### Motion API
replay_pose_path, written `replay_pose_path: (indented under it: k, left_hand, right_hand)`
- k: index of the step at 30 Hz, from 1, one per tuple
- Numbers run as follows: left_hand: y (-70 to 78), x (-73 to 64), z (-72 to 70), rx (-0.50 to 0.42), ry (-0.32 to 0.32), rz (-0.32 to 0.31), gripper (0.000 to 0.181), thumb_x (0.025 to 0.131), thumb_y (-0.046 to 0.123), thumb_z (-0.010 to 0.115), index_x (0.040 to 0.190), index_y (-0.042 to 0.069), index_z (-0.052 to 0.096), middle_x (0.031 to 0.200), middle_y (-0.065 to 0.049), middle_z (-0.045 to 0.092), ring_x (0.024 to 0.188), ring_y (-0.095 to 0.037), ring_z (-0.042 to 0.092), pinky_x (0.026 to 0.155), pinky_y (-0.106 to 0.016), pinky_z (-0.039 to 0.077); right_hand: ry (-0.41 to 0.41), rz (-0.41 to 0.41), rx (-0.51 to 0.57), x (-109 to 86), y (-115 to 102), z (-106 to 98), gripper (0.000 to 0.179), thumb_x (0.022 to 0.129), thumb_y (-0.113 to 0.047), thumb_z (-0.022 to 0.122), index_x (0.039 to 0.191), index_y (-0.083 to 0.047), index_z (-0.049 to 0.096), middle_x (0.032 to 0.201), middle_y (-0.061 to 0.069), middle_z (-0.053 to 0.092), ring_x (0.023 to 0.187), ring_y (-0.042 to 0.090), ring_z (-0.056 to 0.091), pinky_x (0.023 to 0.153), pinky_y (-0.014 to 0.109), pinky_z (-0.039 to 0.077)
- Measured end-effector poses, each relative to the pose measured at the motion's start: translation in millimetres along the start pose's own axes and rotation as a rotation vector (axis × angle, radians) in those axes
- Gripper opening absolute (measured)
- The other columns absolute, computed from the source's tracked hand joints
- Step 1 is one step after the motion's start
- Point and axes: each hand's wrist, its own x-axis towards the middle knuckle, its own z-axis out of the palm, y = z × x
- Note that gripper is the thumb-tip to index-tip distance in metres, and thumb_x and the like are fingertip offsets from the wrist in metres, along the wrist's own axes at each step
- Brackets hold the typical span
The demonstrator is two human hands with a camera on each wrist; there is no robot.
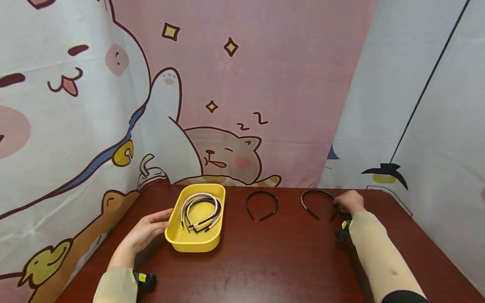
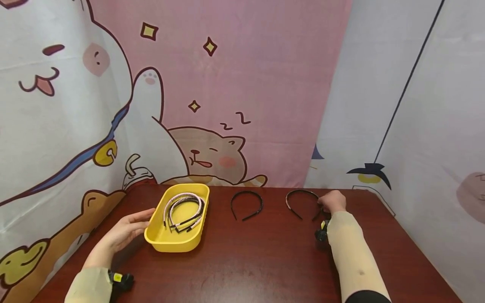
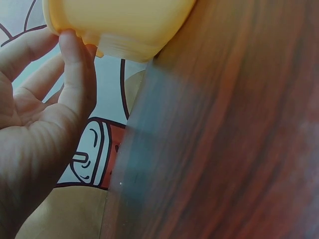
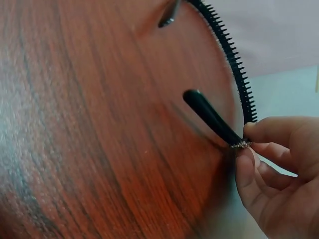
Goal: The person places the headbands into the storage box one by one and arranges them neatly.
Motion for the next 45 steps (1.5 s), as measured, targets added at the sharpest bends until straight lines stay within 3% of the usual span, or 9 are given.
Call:
replay_pose_path:
  k: [6, 11, 14, 27, 35, 45]
  left_hand:
    - [0.4, -0.3, -0.1, 0.005, 0.001, 0.003, 0.061, 0.094, 0.004, 0.059, 0.147, -0.008, 0.031, 0.149, -0.031, 0.031, 0.116, -0.016, 0.058, 0.093, -0.029, 0.049]
    - [-0.3, 0.0, -0.6, 0.012, 0.001, 0.003, 0.06, 0.094, 0.003, 0.058, 0.147, -0.008, 0.031, 0.149, -0.03, 0.031, 0.116, -0.016, 0.058, 0.093, -0.029, 0.049]
    - [-0.3, 0.2, 0.0, 0.014, 0.002, 0.002, 0.06, 0.094, 0.003, 0.059, 0.147, -0.008, 0.031, 0.148, -0.03, 0.032, 0.116, -0.017, 0.058, 0.093, -0.03, 0.049]
    - [0.2, -0.4, -0.8, 0.001, 0.002, -0.006, 0.063, 0.094, 0.005, 0.06, 0.148, -0.007, 0.03, 0.15, -0.03, 0.03, 0.115, -0.016, 0.058, 0.094, -0.03, 0.049]
    - [0.5, 0.7, -0.6, 0.016, 0.005, 0.001, 0.061, 0.094, 0.004, 0.059, 0.147, -0.008, 0.03, 0.149, -0.029, 0.033, 0.114, -0.014, 0.059, 0.091, -0.028, 0.05]
    - [2.4, -2.2, 0.9, -0.004, -0.001, -0.007, 0.062, 0.094, 0.004, 0.059, 0.148, -0.007, 0.03, 0.15, -0.03, 0.03, 0.116, -0.017, 0.057, 0.094, -0.031, 0.048]
  right_hand:
    - [-0.066, 0.081, 0.194, -2.3, -2, -3, 0.02, 0.085, -0.006, 0.066, 0.092, 0.013, 0.068, 0.065, 0.005, 0.066, 0.059, 0.014, 0.064, 0.06, 0.031, 0.057]
    - [-0.18, 0.188, 0.357, -7.1, -4, -8, 0.02, 0.091, -0.004, 0.06, 0.1, 0.014, 0.06, 0.07, 0.006, 0.062, 0.062, 0.015, 0.063, 0.064, 0.03, 0.057]
    - [-0.244, 0.203, 0.407, -10.1, -2, -9, 0.026, 0.094, -0.003, 0.056, 0.11, 0.018, 0.053, 0.074, 0.007, 0.063, 0.064, 0.016, 0.063, 0.066, 0.029, 0.057]
    - [-0.354, 0.193, 0.451, -14.3, 1, -8, 0.038, 0.098, -0.011, 0.052, 0.123, 0.018, 0.049, 0.084, 0.006, 0.068, 0.071, 0.013, 0.064, 0.07, 0.027, 0.056]
    - [-0.324, 0.246, 0.464, -16.7, -4, -8, 0.042, 0.096, -0.021, 0.061, 0.124, 0.007, 0.046, 0.087, 0.008, 0.065, 0.07, 0.014, 0.064, 0.07, 0.027, 0.057]
    - [-0.332, 0.243, 0.482, -11.5, -4, -5, 0.029, 0.095, -0.011, 0.061, 0.115, 0.008, 0.051, 0.083, 0.008, 0.064, 0.068, 0.016, 0.064, 0.07, 0.029, 0.057]
